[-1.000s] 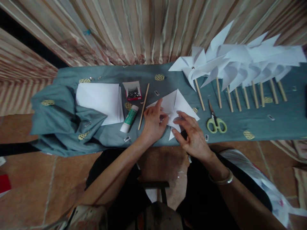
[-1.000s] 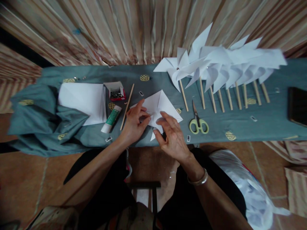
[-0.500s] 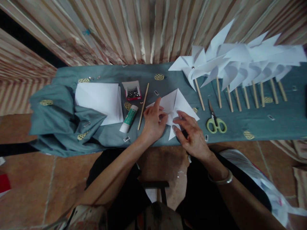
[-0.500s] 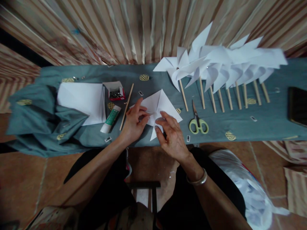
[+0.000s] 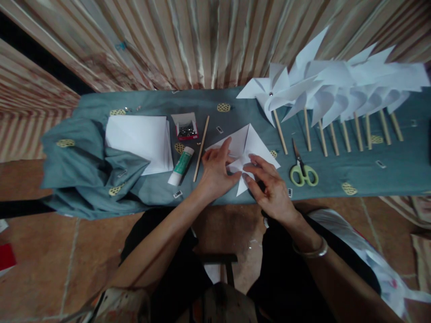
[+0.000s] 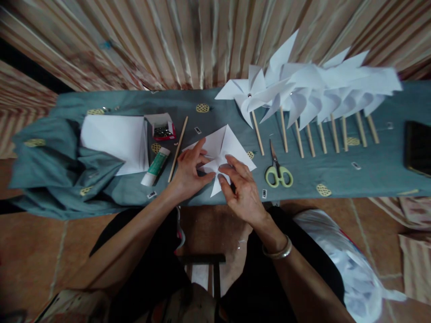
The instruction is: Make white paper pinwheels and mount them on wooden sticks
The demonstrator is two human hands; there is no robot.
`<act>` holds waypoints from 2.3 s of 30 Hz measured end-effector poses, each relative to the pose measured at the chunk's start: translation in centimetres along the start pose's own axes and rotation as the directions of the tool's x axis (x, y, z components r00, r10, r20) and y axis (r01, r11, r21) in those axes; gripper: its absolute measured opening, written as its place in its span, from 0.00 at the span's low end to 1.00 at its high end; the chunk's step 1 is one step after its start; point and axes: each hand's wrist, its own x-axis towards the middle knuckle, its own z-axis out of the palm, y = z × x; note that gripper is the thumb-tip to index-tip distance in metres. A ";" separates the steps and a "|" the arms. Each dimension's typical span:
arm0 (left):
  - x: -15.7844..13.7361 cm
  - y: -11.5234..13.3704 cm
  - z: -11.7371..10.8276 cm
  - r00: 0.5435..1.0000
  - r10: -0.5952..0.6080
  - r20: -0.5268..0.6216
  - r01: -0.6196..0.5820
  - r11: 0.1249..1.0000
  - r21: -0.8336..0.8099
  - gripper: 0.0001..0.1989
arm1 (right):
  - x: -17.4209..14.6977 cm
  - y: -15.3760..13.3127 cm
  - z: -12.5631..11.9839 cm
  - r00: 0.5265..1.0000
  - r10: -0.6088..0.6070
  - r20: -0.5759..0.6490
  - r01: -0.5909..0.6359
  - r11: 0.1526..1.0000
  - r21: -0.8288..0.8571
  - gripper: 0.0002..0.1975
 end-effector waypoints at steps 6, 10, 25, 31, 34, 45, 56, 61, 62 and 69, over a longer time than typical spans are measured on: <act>-0.1 0.0 -0.2 0.999 0.017 0.032 -0.017 1.000 0.006 0.45 | 0.1 -0.1 0.0 1.000 0.009 -0.004 -0.009 1.000 0.002 0.12; 0.0 -0.2 -0.3 0.999 0.017 0.028 -0.016 1.000 -0.018 0.44 | 0.1 -0.1 0.1 1.000 0.024 -0.003 -0.024 1.000 0.014 0.12; 0.1 -0.2 -0.5 0.998 0.021 0.059 -0.019 0.999 -0.029 0.45 | 0.0 -0.1 0.1 1.000 0.029 -0.003 -0.029 1.000 0.001 0.12; 0.0 -0.4 -0.1 0.999 0.024 0.021 -0.024 1.000 0.013 0.44 | 0.0 0.0 0.1 0.999 0.033 0.003 -0.033 0.999 0.001 0.12; 0.1 -0.4 0.0 1.000 0.017 0.000 -0.017 1.000 0.015 0.42 | 0.0 0.0 0.2 1.000 0.020 -0.005 -0.020 1.000 -0.005 0.12; 0.0 -0.2 -0.3 0.999 0.040 0.020 -0.040 0.999 0.014 0.42 | 0.3 -0.2 -0.6 0.998 0.038 -0.044 -0.038 0.999 0.006 0.13; -0.4 0.3 -1.3 0.995 0.097 -0.027 -0.094 0.991 0.093 0.34 | 0.6 3.6 -2.8 0.981 0.024 -0.191 -0.074 0.963 -0.259 0.17; -1.4 0.9 -1.5 0.972 0.223 -0.075 -0.206 0.960 0.190 0.26 | 0.1 3.1 -2.7 0.986 -0.005 -0.166 -0.043 0.958 -0.284 0.18; -1.8 1.1 -1.5 0.966 0.252 -0.055 -0.236 0.948 0.214 0.24 | 0.0 2.9 -2.7 0.987 -0.005 -0.161 -0.041 0.959 -0.280 0.18; -4.4 1.8 -1.0 0.892 0.412 0.187 -0.453 0.819 0.352 0.12 | -0.9 1.7 -2.9 0.986 0.017 -0.165 -0.053 0.975 -0.216 0.15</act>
